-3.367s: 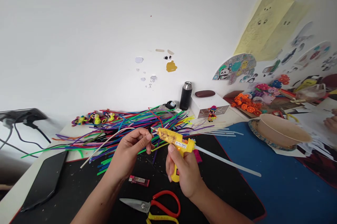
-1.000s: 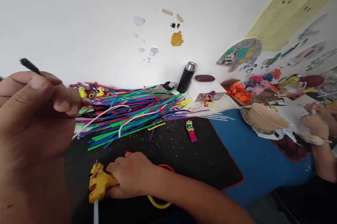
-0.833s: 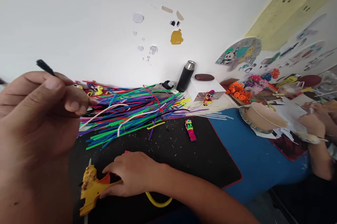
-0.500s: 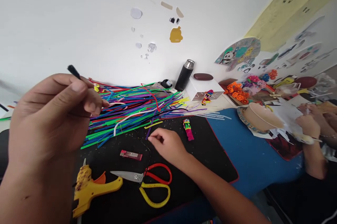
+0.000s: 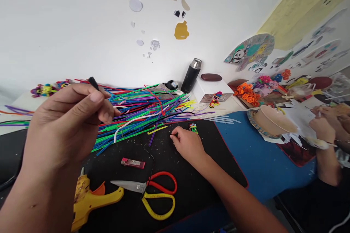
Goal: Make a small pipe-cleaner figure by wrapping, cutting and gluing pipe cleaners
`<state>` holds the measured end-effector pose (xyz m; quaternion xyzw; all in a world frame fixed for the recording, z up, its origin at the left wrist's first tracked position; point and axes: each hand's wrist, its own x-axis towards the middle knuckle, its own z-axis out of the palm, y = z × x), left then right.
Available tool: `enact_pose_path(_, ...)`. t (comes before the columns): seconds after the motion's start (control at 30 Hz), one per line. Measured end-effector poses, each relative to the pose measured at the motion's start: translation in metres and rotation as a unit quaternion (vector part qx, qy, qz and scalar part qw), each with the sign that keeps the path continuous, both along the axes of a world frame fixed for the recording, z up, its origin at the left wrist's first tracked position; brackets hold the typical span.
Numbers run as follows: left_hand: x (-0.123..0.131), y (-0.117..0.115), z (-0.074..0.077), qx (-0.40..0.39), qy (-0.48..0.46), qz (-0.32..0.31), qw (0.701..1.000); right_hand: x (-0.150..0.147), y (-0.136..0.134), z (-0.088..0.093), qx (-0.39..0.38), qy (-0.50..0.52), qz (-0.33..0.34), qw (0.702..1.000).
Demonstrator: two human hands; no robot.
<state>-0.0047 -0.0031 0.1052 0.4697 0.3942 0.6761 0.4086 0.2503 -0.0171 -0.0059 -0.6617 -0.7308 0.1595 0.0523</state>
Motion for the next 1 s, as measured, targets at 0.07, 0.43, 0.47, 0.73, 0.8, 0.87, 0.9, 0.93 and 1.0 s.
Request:
enact_pose_path(0.07, 0.0, 0.003, -0.002, 0.005, -0.015, -0.006, 1.0, 0.0, 0.001, 0.0, -0.006, -0.009, 0.006, 1.0)
enact_pose_path(0.43, 0.008, 0.001, -0.004, -0.045, 0.006, -0.038, 0.998, -0.002, 0.007, -0.006, -0.016, -0.021, 0.022, 0.999)
enact_pose_path(0.47, 0.008, 0.002, -0.005, -0.045, 0.006, -0.044, 0.998, -0.002, 0.008, -0.006, -0.017, -0.022, 0.022, 0.999)
enact_pose_path(0.73, 0.008, 0.003, -0.02, -0.047, 0.007, -0.098, 0.994, -0.004, 0.011, -0.008, -0.016, 0.019, 0.008, 1.0)
enact_pose_path(0.8, 0.008, 0.002, -0.023, -0.051, 0.022, -0.105, 0.993, -0.003, 0.011, -0.008, -0.016, 0.053, 0.007, 0.998)
enact_pose_path(0.87, 0.007, 0.002, -0.026, -0.056, 0.038, -0.111, 0.992, -0.003, 0.01, -0.008, -0.018, 0.096, 0.011, 0.995)
enact_pose_path(0.9, 0.007, 0.002, -0.027, -0.061, 0.048, -0.107, 0.991, -0.003, 0.01, -0.008, -0.018, 0.124, 0.011, 0.992)
enact_pose_path(0.93, 0.007, 0.002, -0.027, -0.066, 0.059, -0.105, 0.991, -0.003, 0.01, -0.008, -0.022, 0.176, 0.005, 0.984)
enact_pose_path(1.0, 0.007, 0.002, -0.028, -0.075, 0.078, -0.104, 0.989, -0.007, 0.01, -0.007, -0.032, 0.327, -0.015, 0.944)
